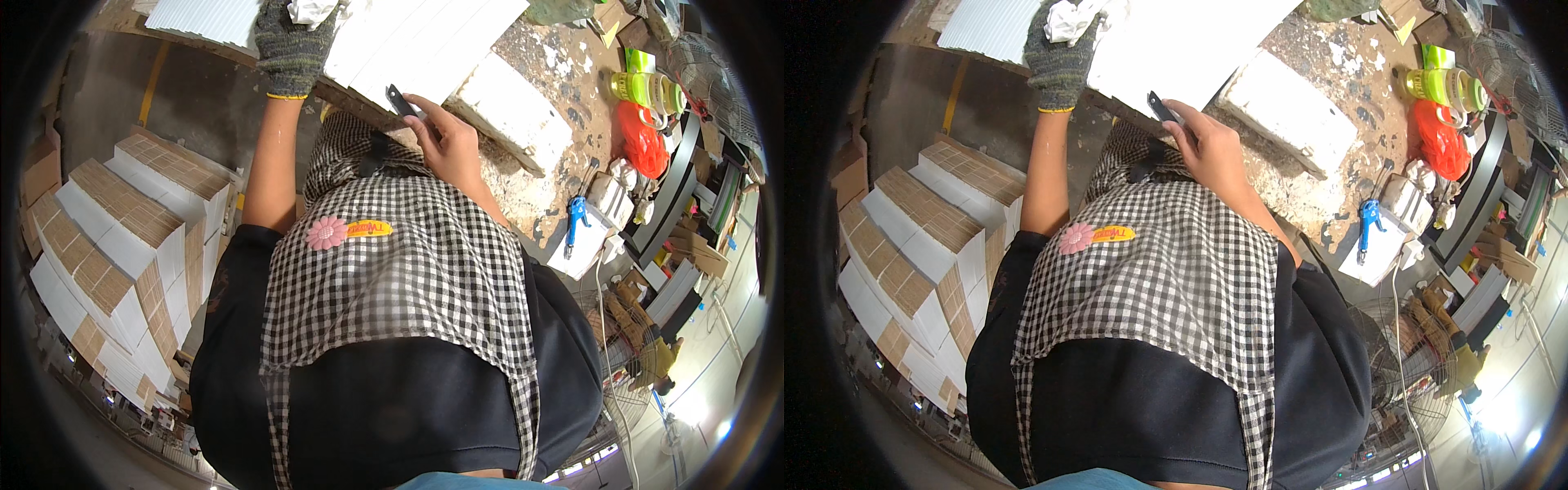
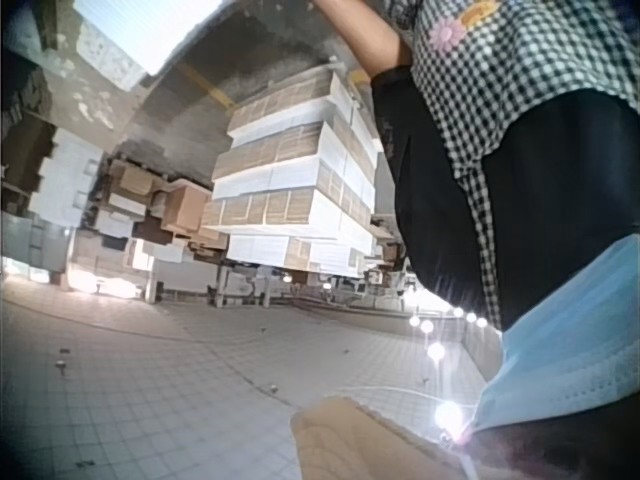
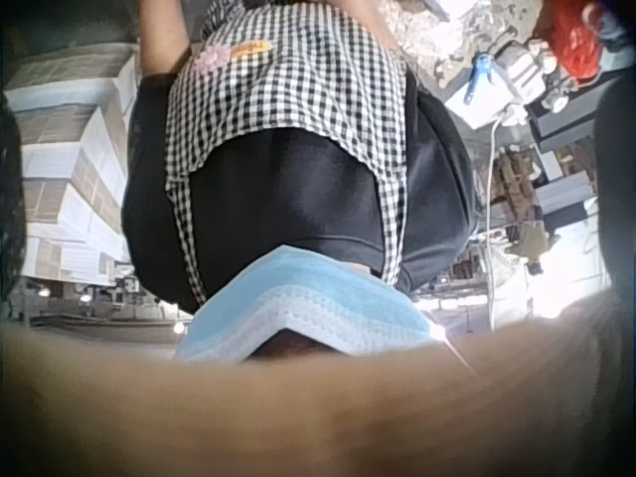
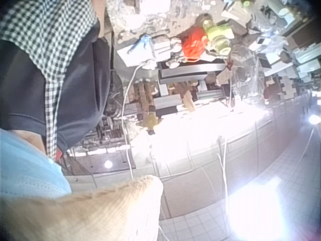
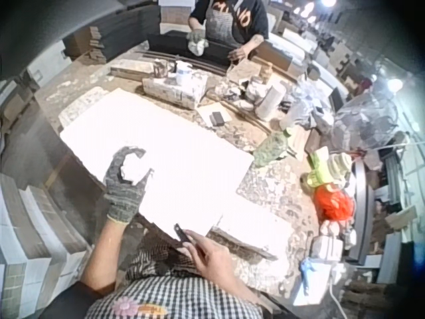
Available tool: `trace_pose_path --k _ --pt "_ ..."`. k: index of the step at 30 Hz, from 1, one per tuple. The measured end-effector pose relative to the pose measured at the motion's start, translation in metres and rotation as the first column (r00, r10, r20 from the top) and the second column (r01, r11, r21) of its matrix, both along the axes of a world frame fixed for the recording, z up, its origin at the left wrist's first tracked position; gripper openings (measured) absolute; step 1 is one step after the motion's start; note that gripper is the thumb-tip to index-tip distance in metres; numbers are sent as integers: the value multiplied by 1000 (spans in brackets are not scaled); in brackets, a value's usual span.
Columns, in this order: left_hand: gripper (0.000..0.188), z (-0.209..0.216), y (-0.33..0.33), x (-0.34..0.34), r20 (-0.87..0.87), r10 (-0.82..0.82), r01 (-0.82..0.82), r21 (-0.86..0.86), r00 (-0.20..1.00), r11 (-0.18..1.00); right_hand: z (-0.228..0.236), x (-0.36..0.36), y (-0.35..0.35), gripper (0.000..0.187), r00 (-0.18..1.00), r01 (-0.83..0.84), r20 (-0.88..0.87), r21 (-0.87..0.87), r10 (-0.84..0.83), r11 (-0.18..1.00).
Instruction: The person smooths a large white foam sheet on a workbench using a small black tool and a white cloth. They repeatedly rub the surface and edges, then flip the sheet to treat the other side.
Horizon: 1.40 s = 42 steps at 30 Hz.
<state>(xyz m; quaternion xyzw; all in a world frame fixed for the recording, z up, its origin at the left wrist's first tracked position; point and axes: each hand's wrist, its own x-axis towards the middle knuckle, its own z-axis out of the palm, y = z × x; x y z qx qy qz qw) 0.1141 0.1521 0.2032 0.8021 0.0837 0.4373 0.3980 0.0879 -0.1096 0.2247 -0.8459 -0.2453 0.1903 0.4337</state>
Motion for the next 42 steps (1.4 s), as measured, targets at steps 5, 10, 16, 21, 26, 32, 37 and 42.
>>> trace_pose_path --k 5,10,16,21,26,32,37,42 --pt "57 2 0 -1 -12 9 -9 11 1000 1000 0 -1 0 35 999 36 -8 10 -36 999" --pt "55 5 0 -3 -16 23 -22 53 1000 998 2 -2 0 35 998 -35 46 5 34 999" --pt "55 5 0 -4 -42 33 -31 42 999 999 1 -5 0 35 997 19 -70 43 -16 999" --pt "57 2 0 -4 -19 21 -21 26 1000 999 0 -7 -2 35 993 33 -112 60 -26 998" --pt "58 1 -1 -4 2 -14 14 -72 1000 997 1 -7 -3 36 997 -35 -70 71 40 997" --pt "60 2 0 -7 -27 -11 12 9 1000 1000 0 -8 -5 37 995 8 -99 55 -3 998" --pt "41 0 15 -13 -311 206 -119 277 928 953 0 -8 -5 37 995 3 -102 105 8 994" --pt "42 -1 21 -9 -277 74 -31 156 958 987 4 2 -10 34 963 -267 -16 67 269 961"
